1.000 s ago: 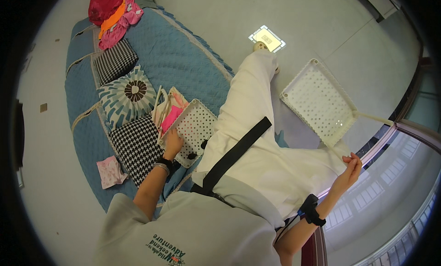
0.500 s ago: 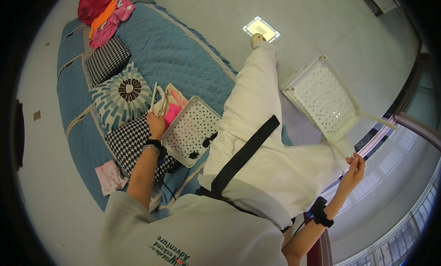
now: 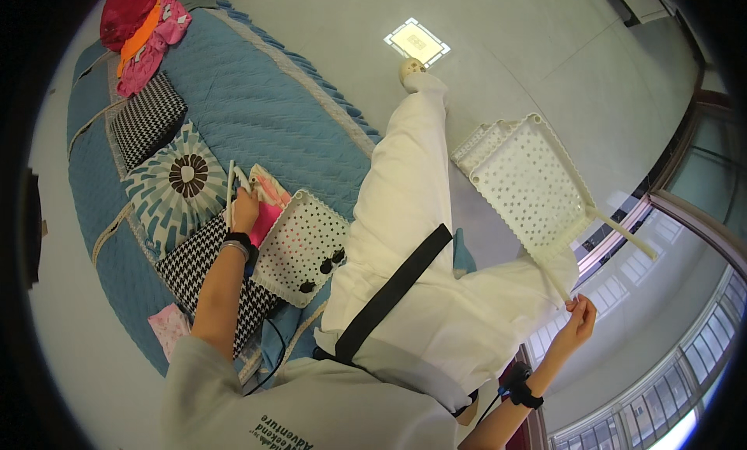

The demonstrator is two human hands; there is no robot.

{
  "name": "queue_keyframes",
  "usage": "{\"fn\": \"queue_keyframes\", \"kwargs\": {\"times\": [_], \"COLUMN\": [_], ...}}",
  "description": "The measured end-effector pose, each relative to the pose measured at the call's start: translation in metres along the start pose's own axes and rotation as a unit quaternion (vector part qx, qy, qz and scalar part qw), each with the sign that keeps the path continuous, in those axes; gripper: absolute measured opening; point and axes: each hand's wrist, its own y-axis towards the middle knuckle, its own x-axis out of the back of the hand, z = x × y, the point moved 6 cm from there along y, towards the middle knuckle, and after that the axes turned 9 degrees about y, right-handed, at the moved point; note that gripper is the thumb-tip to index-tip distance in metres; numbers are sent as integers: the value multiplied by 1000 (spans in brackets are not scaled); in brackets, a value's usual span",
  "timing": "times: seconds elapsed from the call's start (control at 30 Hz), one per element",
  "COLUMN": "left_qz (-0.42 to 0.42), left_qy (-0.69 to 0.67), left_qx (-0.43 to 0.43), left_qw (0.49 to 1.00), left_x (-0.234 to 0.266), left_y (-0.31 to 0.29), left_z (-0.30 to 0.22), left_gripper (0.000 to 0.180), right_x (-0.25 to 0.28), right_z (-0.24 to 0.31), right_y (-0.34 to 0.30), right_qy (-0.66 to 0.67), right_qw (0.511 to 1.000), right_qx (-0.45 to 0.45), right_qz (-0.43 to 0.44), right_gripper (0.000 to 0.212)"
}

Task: Assembling and disassembling a white plastic tiered storage shelf while sitting on a bed.

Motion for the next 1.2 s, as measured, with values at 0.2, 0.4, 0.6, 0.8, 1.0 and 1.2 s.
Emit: {"fn": "queue_keyframes", "kwargs": {"times": [0.2, 0.4, 0.6, 0.8, 1.0, 1.2], "left_qz": [-13, -71, -24, 57, 35, -81], "left_qy": [31, 69, 140, 137, 108, 151], "left_qx": [-4, -51, 42, 48, -25, 100], "left_qw": [999, 994, 989, 988, 993, 980], "left_x": [12, 21, -13, -62, -59, -10], "left_y": [16, 5, 1, 34, 33, -2], "left_z": [14, 41, 76, 175, 148, 112], "left_gripper": [37, 25, 31, 40, 22, 18], "right_x": [-2, 2, 8, -7, -1, -7], "right_z": [3, -9, -4, 2, -1, 1], "right_y": [-1, 0, 2, 6, 0, 1], "right_qy": [4, 51, 33, 7, 42, 44], "right_qw": [998, 990, 985, 984, 973, 971], "right_qx": [18, 32, 48, 32, 46, 40], "right_qz": [-64, -124, -162, -177, -222, -231], "right_gripper": [21, 21, 20, 19, 19, 19]}}
